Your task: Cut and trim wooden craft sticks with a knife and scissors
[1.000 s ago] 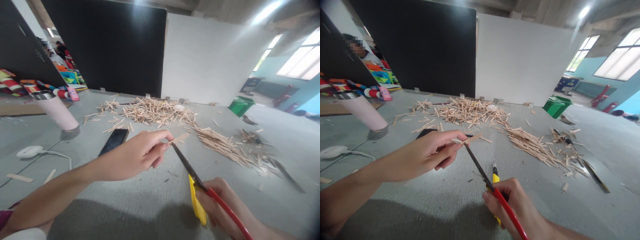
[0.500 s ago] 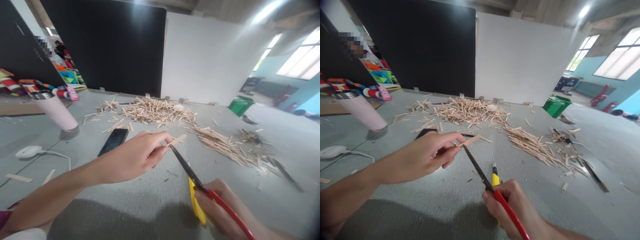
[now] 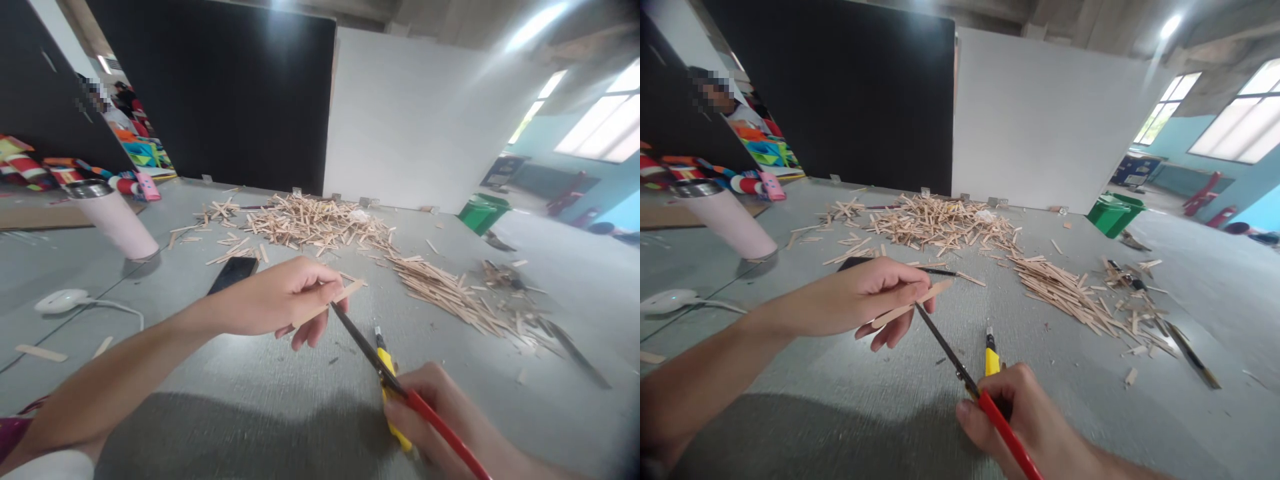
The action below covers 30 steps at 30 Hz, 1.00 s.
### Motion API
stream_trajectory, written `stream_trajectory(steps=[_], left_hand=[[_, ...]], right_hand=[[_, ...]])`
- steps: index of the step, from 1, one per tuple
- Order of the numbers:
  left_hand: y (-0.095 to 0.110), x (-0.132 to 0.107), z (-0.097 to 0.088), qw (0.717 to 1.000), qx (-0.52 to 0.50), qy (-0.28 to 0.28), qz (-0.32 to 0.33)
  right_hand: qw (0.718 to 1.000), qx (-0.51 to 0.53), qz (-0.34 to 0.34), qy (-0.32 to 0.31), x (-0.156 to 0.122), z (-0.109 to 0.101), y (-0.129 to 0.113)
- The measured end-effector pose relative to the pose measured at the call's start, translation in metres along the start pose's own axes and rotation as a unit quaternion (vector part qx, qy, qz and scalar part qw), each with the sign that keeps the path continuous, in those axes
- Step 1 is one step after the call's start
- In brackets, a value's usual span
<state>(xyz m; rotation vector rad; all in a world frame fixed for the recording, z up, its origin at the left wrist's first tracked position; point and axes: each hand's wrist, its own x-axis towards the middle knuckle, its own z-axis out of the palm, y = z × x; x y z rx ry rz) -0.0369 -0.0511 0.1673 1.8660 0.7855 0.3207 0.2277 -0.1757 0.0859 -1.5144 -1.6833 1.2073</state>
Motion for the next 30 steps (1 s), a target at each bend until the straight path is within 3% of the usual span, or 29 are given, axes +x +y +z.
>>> stream_trajectory(steps=[6,17,25,30], left_hand=[[0.003,-0.003,0.002,1.0,-0.008,0.009,0.005],[0.001,-0.002,0.0,1.0,-0.018,0.009,0.002],[0.007,-0.009,-0.007,0.998,-0.045,-0.05,0.004],[0.008,-0.012,-0.003,1.0,-0.019,-0.015,-0.008]], right_hand=[[0.999,0.029,0.018,-0.002,-0.004,0.003,0.012],[0.999,-0.041,-0.014,-0.028,0.006,-0.005,-0.004],[0.996,-0.042,-0.012,-0.077,0.01,-0.007,-0.015],[0.998,0.005,0.056,-0.04,0.002,-0.002,-0.01]])
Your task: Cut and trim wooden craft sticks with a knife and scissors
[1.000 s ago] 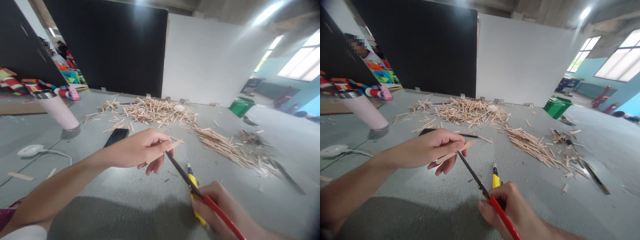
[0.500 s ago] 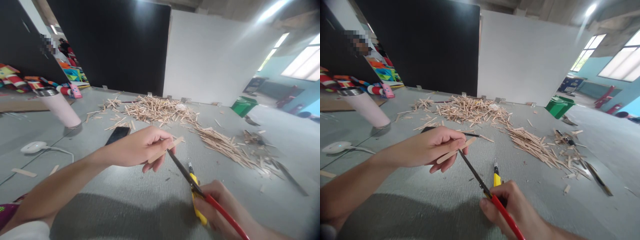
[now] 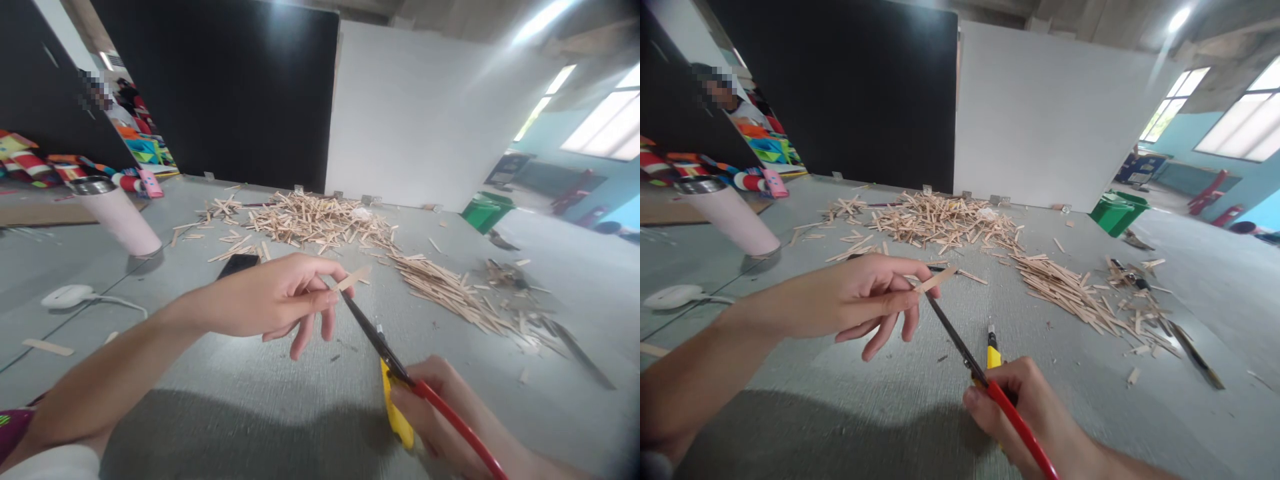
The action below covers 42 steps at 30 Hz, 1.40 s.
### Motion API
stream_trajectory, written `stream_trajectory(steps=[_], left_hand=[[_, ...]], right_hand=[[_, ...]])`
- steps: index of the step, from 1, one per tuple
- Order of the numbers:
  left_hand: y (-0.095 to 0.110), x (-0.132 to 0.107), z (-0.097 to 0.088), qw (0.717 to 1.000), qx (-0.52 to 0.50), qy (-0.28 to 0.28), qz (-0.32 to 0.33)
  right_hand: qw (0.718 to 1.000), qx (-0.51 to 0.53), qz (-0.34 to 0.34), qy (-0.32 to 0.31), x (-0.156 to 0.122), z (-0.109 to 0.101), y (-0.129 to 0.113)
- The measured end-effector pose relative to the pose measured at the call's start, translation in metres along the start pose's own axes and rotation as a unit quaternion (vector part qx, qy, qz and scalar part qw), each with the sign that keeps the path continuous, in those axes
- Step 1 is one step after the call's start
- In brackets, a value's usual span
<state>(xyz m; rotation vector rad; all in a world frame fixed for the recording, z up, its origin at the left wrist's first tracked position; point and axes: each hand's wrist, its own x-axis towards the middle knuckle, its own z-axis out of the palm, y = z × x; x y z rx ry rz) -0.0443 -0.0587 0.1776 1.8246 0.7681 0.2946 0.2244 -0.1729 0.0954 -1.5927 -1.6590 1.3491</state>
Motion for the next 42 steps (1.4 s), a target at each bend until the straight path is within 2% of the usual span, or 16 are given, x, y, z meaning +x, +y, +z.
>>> stream_trajectory(steps=[2,4,9,13,16,27,33,38,42], left_hand=[[-0.001,0.0,-0.001,1.0,0.008,0.007,-0.003],[-0.002,0.0,-0.002,1.0,0.017,0.013,0.0],[-0.006,-0.003,0.0,0.999,0.035,0.01,0.014],[-0.004,-0.006,0.006,1.0,0.025,-0.002,-0.001],[-0.002,-0.007,0.008,1.0,0.022,0.002,-0.002],[-0.001,-0.007,0.008,1.0,0.02,0.0,-0.003],[0.0,-0.006,0.009,1.0,-0.003,-0.003,-0.007],[0.001,-0.006,0.008,0.999,-0.04,-0.03,0.004],[0.001,-0.007,0.01,0.999,-0.037,-0.017,0.008]], right_hand=[[0.999,0.031,0.021,0.027,-0.004,0.0,0.003],[0.998,0.048,0.012,0.035,-0.006,-0.003,0.004],[1.0,0.017,0.002,-0.021,-0.004,-0.009,0.008],[0.999,0.021,0.016,0.02,-0.003,-0.004,0.015],[0.999,0.019,0.022,0.029,-0.003,-0.001,0.019],[0.995,-0.054,-0.043,0.067,-0.003,-0.003,0.02],[0.993,-0.062,-0.05,0.089,-0.003,-0.001,0.02],[0.99,-0.059,-0.077,0.106,-0.002,-0.004,0.021],[0.994,-0.051,-0.062,0.076,0.0,-0.006,0.011]])
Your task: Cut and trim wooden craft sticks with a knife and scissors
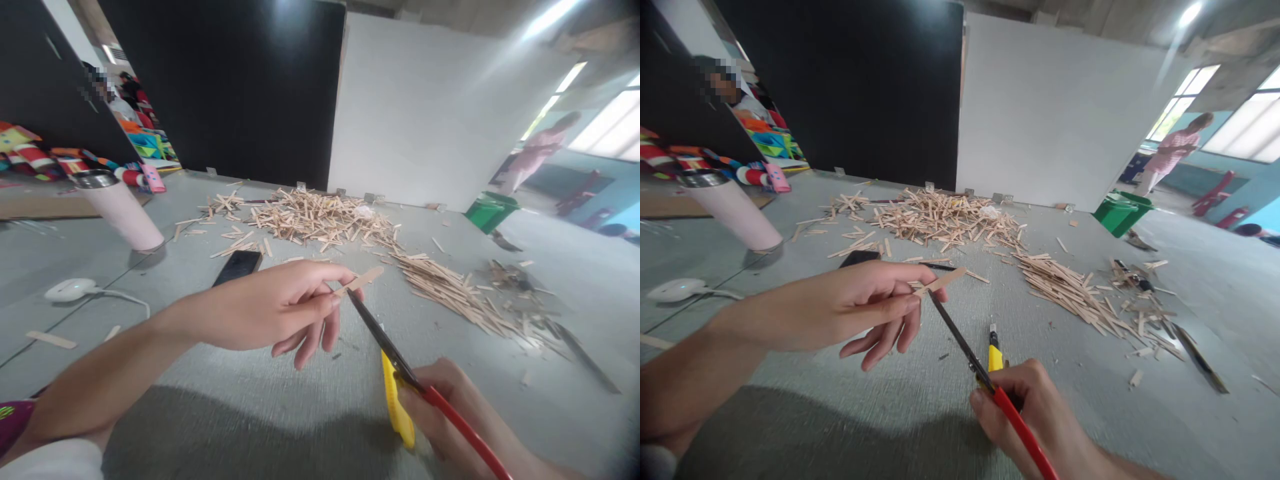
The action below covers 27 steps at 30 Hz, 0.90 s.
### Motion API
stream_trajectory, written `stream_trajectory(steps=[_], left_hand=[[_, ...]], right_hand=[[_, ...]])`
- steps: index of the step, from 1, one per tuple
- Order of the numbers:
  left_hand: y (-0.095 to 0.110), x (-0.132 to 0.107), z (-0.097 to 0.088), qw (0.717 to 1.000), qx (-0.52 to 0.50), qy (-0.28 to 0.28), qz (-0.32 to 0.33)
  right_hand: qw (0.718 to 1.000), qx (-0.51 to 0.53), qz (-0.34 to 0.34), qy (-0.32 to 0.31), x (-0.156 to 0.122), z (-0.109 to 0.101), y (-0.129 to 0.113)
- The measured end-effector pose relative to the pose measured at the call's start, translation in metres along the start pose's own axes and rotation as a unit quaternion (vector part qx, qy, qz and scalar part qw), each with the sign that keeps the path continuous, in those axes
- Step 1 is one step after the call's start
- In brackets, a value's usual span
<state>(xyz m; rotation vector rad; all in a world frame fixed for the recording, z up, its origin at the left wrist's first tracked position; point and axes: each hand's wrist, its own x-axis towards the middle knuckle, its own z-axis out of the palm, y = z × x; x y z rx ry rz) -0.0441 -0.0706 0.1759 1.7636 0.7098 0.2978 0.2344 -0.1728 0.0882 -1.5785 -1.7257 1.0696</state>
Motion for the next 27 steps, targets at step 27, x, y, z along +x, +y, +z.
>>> stream_trajectory(steps=[27], left_hand=[[-0.015,0.007,-0.002,0.995,0.082,0.045,0.047]], right_hand=[[0.99,0.055,0.053,-0.12,0.002,-0.004,-0.01]])
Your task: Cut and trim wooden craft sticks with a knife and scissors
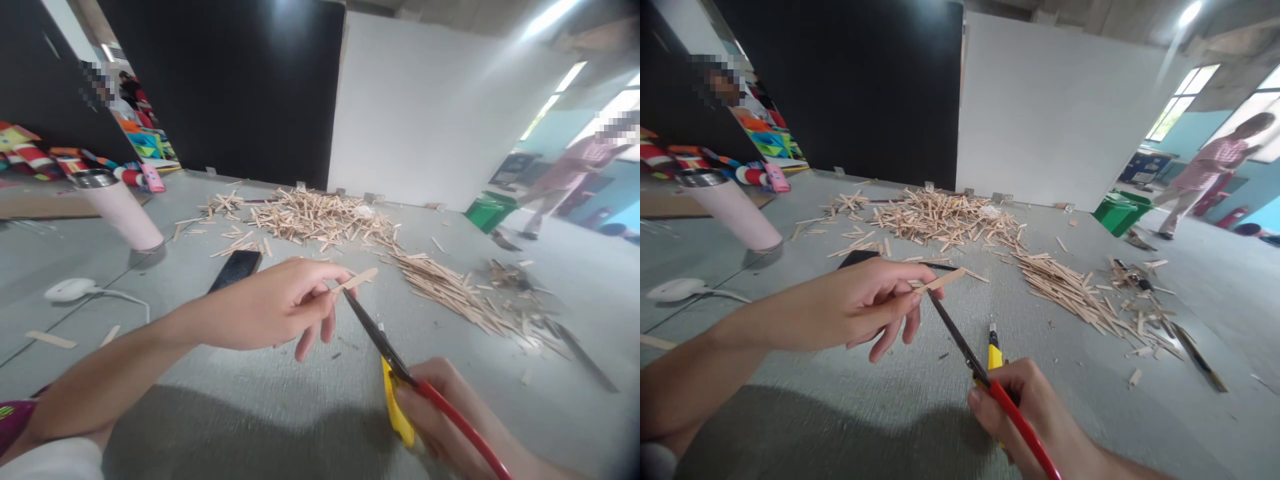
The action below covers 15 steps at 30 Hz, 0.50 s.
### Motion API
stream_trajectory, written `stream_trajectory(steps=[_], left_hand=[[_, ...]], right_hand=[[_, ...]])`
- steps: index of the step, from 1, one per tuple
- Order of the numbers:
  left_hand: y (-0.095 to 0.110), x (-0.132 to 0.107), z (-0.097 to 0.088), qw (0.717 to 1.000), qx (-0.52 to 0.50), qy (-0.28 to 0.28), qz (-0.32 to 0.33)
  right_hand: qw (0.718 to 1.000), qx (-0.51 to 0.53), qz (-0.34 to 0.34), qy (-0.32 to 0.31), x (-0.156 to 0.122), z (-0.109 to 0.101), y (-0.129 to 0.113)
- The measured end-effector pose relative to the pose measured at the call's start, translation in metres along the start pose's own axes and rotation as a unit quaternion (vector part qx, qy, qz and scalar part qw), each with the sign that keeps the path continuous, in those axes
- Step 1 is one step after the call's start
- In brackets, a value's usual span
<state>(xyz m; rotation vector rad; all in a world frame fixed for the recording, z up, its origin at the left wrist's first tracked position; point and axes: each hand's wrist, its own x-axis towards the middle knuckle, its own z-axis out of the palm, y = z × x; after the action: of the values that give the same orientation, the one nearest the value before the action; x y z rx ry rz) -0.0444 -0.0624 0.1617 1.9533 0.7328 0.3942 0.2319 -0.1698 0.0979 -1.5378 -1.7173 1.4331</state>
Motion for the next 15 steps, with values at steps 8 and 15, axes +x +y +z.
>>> stream_trajectory(steps=[8,15], left_hand=[[0.003,0.0,0.001,1.0,0.01,0.004,-0.002],[-0.003,0.001,0.0,0.997,0.077,0.017,0.026]], right_hand=[[0.999,-0.006,-0.052,0.002,0.004,0.001,-0.003],[0.999,-0.011,-0.004,-0.036,0.005,-0.002,0.007]])
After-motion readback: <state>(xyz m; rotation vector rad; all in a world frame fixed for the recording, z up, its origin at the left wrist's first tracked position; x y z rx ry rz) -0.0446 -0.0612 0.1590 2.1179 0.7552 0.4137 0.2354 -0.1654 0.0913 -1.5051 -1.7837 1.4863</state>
